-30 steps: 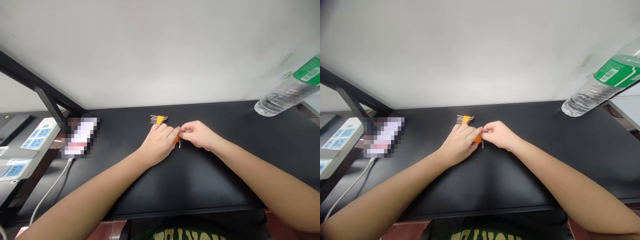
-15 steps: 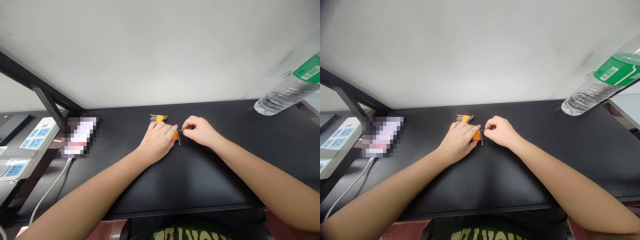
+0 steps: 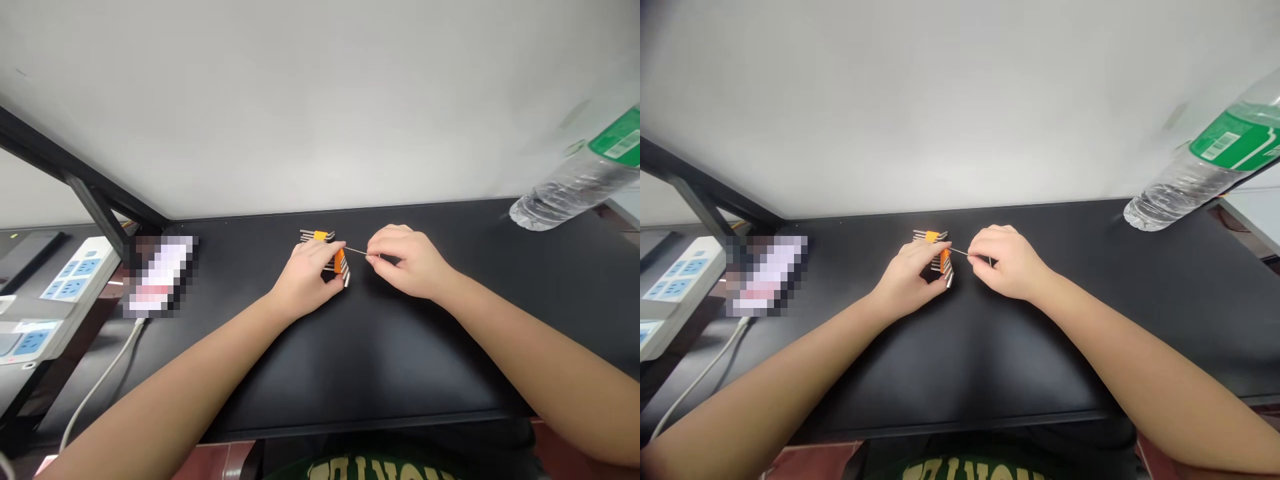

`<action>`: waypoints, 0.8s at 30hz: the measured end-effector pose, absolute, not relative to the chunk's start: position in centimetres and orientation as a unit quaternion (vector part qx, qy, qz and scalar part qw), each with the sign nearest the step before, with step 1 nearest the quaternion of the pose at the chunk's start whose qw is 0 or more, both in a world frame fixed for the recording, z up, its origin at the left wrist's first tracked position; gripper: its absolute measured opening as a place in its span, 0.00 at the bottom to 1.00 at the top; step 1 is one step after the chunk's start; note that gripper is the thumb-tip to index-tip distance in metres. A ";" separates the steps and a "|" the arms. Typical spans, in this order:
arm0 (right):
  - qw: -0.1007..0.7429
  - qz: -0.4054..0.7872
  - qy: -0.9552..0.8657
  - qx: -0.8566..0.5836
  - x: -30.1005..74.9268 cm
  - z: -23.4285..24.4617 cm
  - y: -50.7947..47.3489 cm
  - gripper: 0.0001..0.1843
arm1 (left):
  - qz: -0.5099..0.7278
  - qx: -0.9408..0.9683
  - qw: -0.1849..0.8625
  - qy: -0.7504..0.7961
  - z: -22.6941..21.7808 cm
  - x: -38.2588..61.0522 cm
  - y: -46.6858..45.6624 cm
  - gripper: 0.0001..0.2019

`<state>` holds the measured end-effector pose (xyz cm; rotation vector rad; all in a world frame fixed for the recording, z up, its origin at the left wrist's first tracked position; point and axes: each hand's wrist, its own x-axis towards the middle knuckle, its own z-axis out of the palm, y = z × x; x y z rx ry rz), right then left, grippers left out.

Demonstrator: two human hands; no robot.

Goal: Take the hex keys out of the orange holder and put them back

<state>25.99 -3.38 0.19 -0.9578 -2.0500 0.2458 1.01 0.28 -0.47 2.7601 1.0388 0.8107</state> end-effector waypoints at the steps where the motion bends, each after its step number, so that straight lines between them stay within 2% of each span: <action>1: 0.413 0.091 -0.823 -0.379 26.0 0.2 -3.4 0.09 | 0.268 0.900 0.040 0.340 -0.4 1.0 0.3 0.25; 16: 0.377 0.080 -0.847 -0.366 26.1 0.4 -3.5 0.10 | 0.255 0.909 0.031 0.327 -0.4 1.1 0.2 0.24; 24: 0.310 -0.089 -0.866 -0.383 27.2 0.7 -3.0 0.14 | 0.245 0.923 0.029 0.295 -0.5 1.0 0.2 0.23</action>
